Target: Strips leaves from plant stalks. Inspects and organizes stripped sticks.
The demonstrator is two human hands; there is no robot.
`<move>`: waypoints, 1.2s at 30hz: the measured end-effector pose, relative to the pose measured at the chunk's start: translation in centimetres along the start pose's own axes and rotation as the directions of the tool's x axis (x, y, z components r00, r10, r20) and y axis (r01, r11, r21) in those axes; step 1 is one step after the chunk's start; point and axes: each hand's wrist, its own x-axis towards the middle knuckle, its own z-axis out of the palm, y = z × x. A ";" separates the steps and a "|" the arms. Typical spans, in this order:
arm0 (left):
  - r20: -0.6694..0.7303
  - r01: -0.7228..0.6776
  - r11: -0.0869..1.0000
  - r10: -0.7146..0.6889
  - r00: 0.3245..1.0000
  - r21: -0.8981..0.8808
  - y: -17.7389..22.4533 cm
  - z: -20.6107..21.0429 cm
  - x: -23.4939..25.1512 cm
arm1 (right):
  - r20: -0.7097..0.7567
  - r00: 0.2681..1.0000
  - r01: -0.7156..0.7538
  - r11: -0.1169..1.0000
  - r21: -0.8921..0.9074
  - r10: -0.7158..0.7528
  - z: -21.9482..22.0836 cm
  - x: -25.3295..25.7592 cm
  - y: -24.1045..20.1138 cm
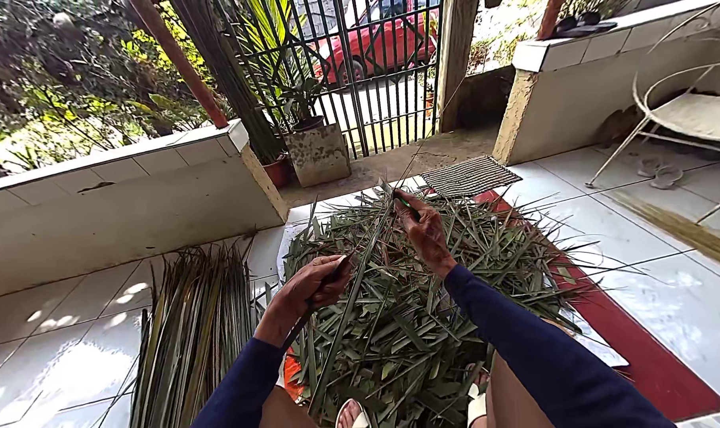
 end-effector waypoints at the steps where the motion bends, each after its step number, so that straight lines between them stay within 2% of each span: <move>1: -0.001 0.007 1.000 -0.007 1.000 0.011 -0.1 -0.1 -0.1 | -0.010 1.000 -0.013 1.000 0.006 0.014 -0.2 0.3 0.1; 4: -0.007 0.031 0.998 -0.031 1.000 0.051 -0.4 -0.4 -0.4 | -0.102 0.994 -0.033 0.999 0.040 0.037 -1.2 2.1 1.6; 8: -0.029 0.029 1.000 -0.029 0.999 0.000 -0.6 -0.7 -0.4 | -0.208 0.976 -0.056 0.998 0.043 0.064 -2.7 3.3 3.2; 10: -0.038 0.020 0.998 -0.022 0.999 -0.053 -0.5 -0.6 -0.3 | -0.155 0.986 -0.059 0.998 0.019 0.061 -2.5 2.4 2.6; 13: -0.033 0.007 0.993 -0.010 0.999 -0.115 -0.1 -0.5 0.2 | 0.041 0.999 -0.003 1.000 -0.026 0.004 -0.7 -0.3 0.9; 16: 0.032 0.012 0.982 -0.006 0.999 -0.187 0.1 -0.7 1.1 | 0.215 0.975 0.067 0.998 -0.022 -0.061 1.6 -2.4 0.5; 18: 0.076 0.027 0.974 -0.010 0.997 -0.226 0.1 -0.6 1.7 | 0.277 0.957 0.088 0.996 -0.012 -0.081 2.3 -3.1 0.5; 21: 0.109 0.041 0.968 -0.014 0.994 -0.246 0.3 -0.1 2.2 | 0.269 0.958 0.110 0.994 -0.021 -0.100 2.4 -3.3 0.4; 25: 0.151 0.052 0.972 -0.017 0.988 -0.229 0.2 -0.2 2.1 | 0.150 0.982 0.115 0.993 -0.028 -0.110 1.4 -2.2 0.0; 28: 0.142 0.030 0.987 -0.007 0.990 -0.158 -0.2 -0.1 1.9 | 0.112 0.992 0.060 0.998 0.004 -0.060 0.1 -1.0 -0.1; 30: 0.044 -0.035 0.998 0.037 0.998 -0.050 -0.3 0.2 1.9 | 0.094 0.995 0.020 1.000 0.019 -0.021 -0.7 -0.4 -0.1; 33: -0.176 -0.122 0.964 0.165 0.970 0.235 -0.2 1.2 2.3 | 0.098 0.995 -0.004 1.000 0.001 0.004 -1.4 0.1 0.3; 36: -0.256 -0.137 0.856 0.296 0.920 0.499 0.0 1.5 2.6 | 0.149 0.989 0.007 1.000 -0.014 -0.004 -1.3 0.1 0.4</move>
